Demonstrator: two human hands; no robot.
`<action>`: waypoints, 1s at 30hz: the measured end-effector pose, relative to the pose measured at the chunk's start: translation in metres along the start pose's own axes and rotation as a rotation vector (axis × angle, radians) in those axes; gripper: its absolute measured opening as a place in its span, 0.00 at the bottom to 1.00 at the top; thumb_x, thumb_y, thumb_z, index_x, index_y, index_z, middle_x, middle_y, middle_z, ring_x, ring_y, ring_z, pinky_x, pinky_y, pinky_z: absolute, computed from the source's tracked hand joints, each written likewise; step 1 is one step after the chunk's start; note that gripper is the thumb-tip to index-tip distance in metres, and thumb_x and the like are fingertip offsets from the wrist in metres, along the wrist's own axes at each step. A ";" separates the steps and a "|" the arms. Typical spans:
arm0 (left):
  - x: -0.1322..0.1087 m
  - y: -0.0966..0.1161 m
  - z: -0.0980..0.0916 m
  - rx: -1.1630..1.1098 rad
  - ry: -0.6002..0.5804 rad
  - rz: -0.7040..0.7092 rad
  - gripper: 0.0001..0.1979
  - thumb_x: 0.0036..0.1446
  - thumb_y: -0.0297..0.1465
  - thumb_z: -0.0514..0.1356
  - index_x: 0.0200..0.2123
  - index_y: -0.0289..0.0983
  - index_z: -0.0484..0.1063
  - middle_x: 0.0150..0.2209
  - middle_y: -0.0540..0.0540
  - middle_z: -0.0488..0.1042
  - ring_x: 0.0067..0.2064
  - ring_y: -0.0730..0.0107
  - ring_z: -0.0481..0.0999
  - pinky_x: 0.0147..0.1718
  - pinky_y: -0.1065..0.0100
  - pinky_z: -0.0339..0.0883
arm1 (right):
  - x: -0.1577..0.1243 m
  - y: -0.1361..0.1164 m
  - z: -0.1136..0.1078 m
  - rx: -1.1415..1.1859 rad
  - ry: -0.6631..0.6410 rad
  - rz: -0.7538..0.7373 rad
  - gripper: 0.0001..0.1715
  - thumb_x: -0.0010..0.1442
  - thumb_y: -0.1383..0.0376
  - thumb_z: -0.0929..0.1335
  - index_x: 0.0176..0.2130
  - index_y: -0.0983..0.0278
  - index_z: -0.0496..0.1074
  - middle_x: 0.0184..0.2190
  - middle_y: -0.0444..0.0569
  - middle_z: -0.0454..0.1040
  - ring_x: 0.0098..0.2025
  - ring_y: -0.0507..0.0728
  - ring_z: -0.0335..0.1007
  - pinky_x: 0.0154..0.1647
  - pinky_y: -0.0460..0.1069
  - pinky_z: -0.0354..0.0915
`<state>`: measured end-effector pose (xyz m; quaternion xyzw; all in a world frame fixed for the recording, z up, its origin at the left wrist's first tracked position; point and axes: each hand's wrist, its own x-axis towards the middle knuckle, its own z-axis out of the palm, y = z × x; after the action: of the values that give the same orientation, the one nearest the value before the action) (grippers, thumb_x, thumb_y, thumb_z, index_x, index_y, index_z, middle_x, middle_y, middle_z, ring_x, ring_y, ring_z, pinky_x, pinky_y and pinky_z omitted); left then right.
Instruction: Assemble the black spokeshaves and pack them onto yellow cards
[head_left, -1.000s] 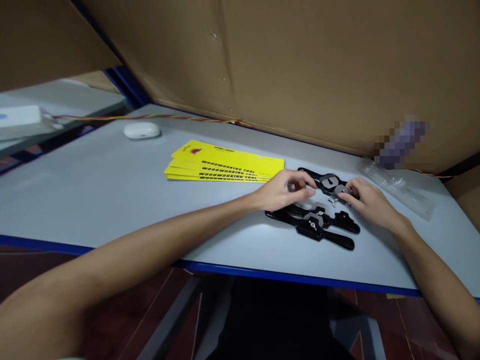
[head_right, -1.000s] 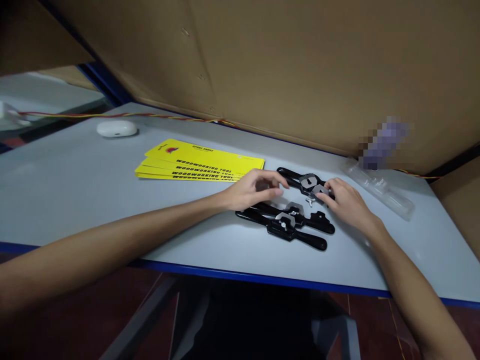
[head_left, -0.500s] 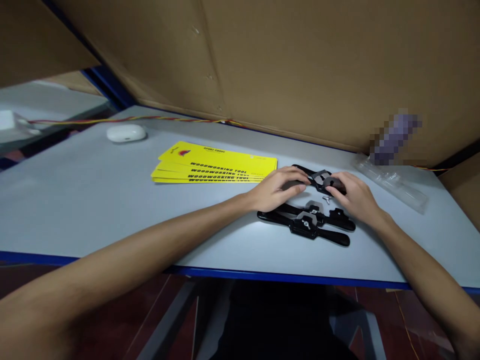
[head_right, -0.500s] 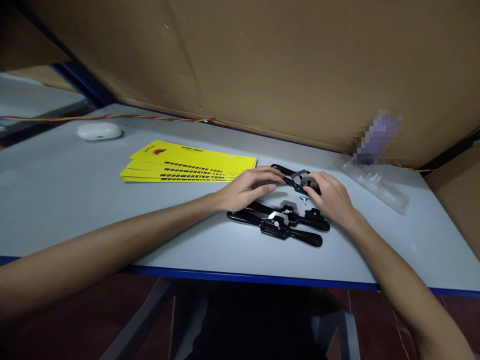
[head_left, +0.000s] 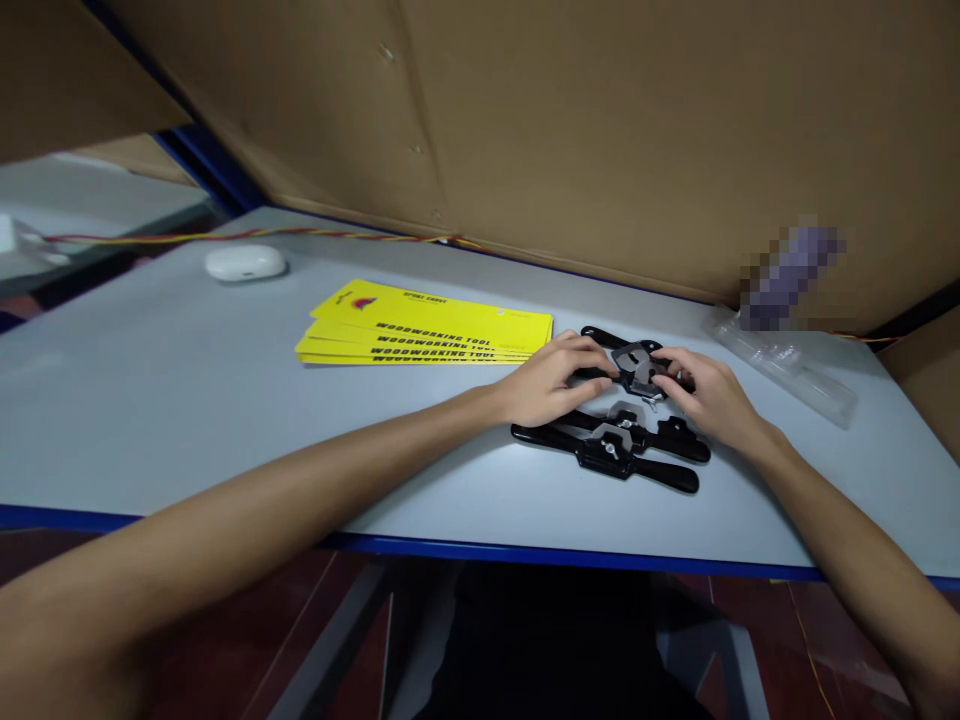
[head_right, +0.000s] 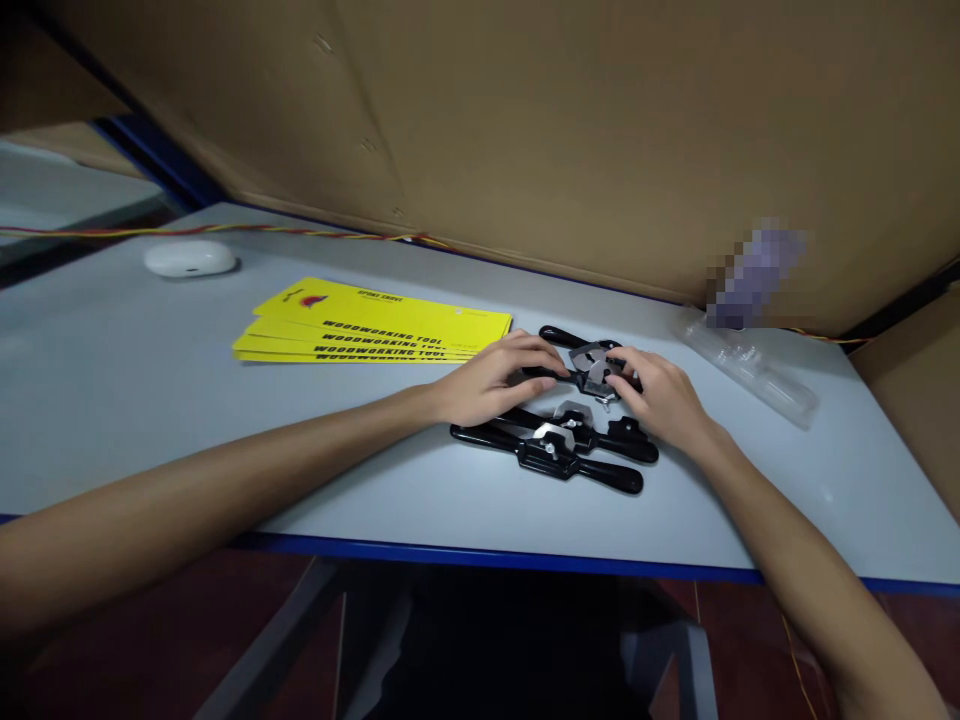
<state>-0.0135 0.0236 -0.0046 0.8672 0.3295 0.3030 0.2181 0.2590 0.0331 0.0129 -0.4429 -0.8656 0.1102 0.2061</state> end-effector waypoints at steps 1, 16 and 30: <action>0.000 0.000 0.000 0.010 -0.017 0.000 0.20 0.70 0.41 0.52 0.51 0.36 0.79 0.49 0.39 0.78 0.52 0.55 0.73 0.55 0.50 0.65 | 0.000 -0.002 0.001 0.017 0.000 -0.009 0.18 0.69 0.60 0.66 0.55 0.61 0.75 0.40 0.52 0.81 0.39 0.61 0.75 0.44 0.57 0.68; -0.003 -0.003 0.003 0.129 -0.175 0.007 0.26 0.72 0.50 0.50 0.65 0.49 0.73 0.48 0.41 0.70 0.49 0.55 0.65 0.53 0.53 0.60 | 0.001 -0.007 0.006 0.068 0.010 -0.061 0.18 0.67 0.61 0.67 0.55 0.62 0.75 0.43 0.53 0.80 0.38 0.59 0.75 0.42 0.55 0.68; -0.005 -0.005 0.000 0.140 -0.218 0.002 0.25 0.71 0.39 0.47 0.66 0.48 0.71 0.49 0.41 0.68 0.51 0.53 0.63 0.53 0.49 0.60 | 0.001 -0.004 0.002 0.080 0.074 -0.119 0.14 0.67 0.62 0.68 0.50 0.61 0.78 0.38 0.51 0.78 0.33 0.58 0.71 0.39 0.54 0.67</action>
<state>-0.0183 0.0239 -0.0096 0.9084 0.3235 0.1835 0.1912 0.2542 0.0317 0.0133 -0.3858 -0.8770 0.1159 0.2619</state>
